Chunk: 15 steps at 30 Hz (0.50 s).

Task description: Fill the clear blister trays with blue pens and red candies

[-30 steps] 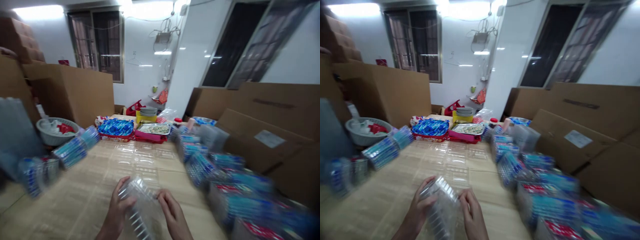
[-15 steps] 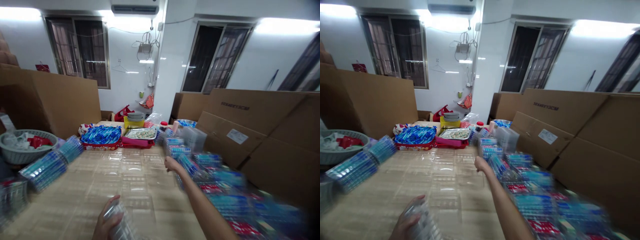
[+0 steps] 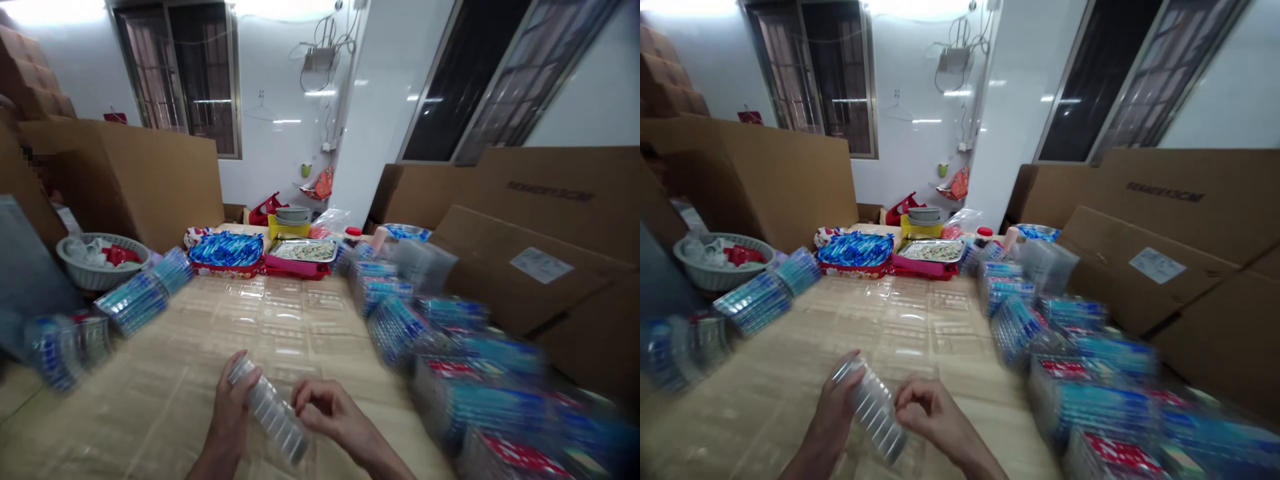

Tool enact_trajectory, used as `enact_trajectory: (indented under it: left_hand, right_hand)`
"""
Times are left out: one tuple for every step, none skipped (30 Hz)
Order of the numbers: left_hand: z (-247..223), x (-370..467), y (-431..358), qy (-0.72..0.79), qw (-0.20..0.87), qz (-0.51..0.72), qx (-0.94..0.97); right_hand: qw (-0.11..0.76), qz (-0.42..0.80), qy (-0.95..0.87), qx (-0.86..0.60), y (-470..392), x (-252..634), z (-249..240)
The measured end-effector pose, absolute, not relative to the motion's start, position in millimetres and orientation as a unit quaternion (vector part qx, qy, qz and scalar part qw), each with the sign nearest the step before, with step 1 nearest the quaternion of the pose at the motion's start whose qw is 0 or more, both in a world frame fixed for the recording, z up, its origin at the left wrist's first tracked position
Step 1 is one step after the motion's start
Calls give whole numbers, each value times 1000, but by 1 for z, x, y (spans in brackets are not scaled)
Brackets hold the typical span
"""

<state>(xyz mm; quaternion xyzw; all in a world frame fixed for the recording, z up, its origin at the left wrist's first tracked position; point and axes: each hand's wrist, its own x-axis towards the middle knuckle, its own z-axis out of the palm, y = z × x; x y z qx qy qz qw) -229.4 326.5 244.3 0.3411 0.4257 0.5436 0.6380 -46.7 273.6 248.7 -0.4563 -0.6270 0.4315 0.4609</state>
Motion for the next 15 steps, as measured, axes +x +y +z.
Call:
enact_trajectory:
  left_hand:
    - [246, -227, 325, 417, 646, 542, 340]
    - [248, -226, 324, 411, 652, 539, 340]
    - [249, -224, 322, 407, 656, 537, 340]
    - [249, -224, 320, 402, 660, 536, 339]
    - [249, -223, 319, 401, 663, 536, 336]
    - [249, -224, 318, 400, 666, 534, 333]
    - [249, -224, 317, 400, 669, 530, 333]
    - [248, -225, 316, 399, 672, 526, 336]
    - [248, -226, 316, 397, 675, 520, 342]
    - [248, -227, 315, 394, 676, 515, 350]
    - [247, -228, 315, 390, 675, 513, 359]
    - [247, -228, 314, 387, 673, 512, 367]
    - [247, -229, 312, 385, 673, 511, 372]
    - [246, -229, 311, 382, 677, 506, 374]
    - [245, -229, 308, 381, 684, 497, 374]
  right_hand:
    - [482, 457, -611, -430, 258, -54, 249]
    - [500, 470, -594, -421, 245, -58, 249]
    - [509, 468, -580, -430, 236, -59, 248]
    - [513, 464, -571, -442, 229, -60, 248]
    - [513, 462, -566, -451, 225, -60, 247]
    - [510, 463, -564, -456, 223, -59, 246]
    - [507, 467, -561, -458, 221, -60, 246]
    - [508, 472, -555, -460, 220, -60, 246]
    - [511, 475, -548, -461, 218, -61, 245]
    - [519, 475, -540, -463, 217, -63, 245]
    - [529, 472, -530, -464, 216, -64, 245]
    - [543, 466, -520, -467, 214, -65, 244]
    - [561, 456, -507, -470, 213, -65, 242]
    - [581, 442, -490, -476, 211, -64, 240]
    - [606, 424, -469, -483, 210, -62, 237]
